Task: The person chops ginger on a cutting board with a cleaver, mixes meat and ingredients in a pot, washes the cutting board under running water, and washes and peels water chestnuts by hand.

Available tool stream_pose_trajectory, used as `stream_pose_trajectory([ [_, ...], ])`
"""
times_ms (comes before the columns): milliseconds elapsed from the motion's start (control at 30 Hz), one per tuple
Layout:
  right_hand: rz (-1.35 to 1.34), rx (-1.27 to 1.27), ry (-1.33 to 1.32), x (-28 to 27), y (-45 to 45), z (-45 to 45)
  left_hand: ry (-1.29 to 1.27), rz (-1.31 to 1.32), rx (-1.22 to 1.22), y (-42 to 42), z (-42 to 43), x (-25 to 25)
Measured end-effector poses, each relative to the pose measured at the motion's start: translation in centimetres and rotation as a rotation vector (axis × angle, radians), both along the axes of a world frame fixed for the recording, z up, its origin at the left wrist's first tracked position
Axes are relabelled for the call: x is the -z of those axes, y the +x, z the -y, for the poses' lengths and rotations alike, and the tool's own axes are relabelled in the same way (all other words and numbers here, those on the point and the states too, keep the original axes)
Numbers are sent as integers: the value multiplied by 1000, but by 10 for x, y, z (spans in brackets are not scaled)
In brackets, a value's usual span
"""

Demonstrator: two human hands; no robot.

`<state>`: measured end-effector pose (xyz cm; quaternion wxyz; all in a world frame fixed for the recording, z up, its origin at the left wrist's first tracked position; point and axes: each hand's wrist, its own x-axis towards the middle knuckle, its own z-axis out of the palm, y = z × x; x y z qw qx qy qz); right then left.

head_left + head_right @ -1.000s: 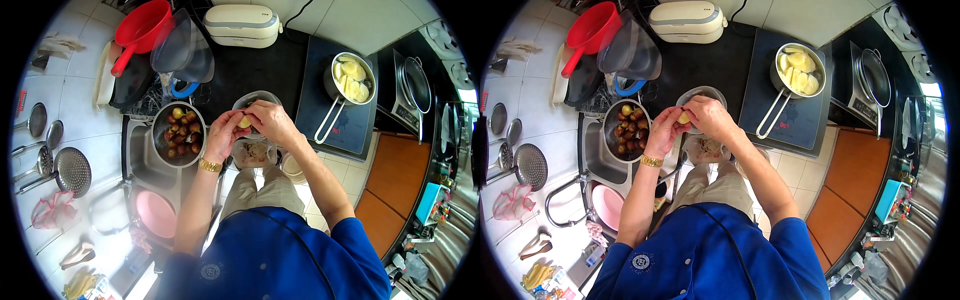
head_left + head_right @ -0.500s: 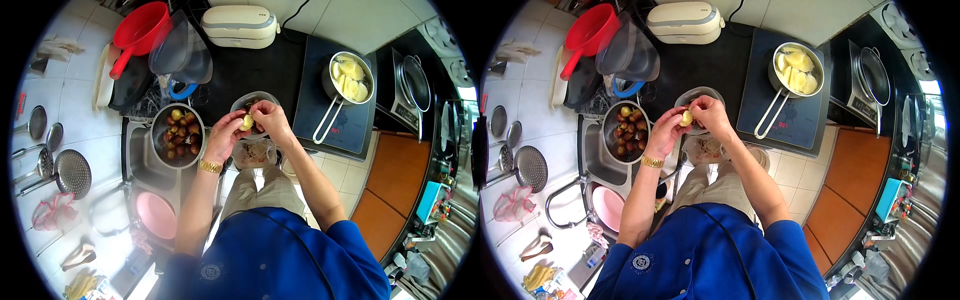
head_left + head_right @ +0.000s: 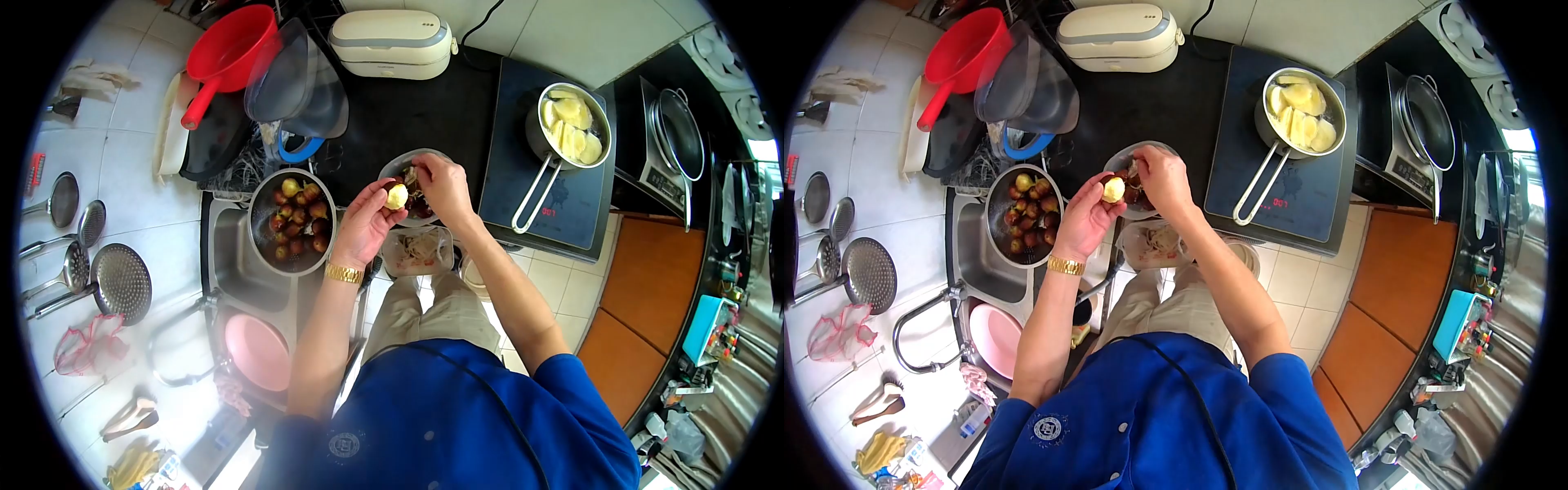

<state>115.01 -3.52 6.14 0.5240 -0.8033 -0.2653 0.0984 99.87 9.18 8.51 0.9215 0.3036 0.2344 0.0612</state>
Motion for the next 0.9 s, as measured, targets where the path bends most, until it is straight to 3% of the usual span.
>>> stream_pose_trajectory([
  [67, 135, -133, -98, 1, 3, 0, 14, -34, -28, 1, -1, 8],
  [200, 147, -210, -176, -8, 4, 5, 52, -47, -49, 5, 3, 8],
  [400, -11, -360, 30, -53, -3, 15, 29, -127, -49, 11, 7, 7],
  [567, 276, -492, -44, -61, -1, 19, 147, -174, -30, 14, 10, 4],
  [900, 182, -387, -88, -50, -9, 17, 225, -230, -11, 9, 15, -2],
])
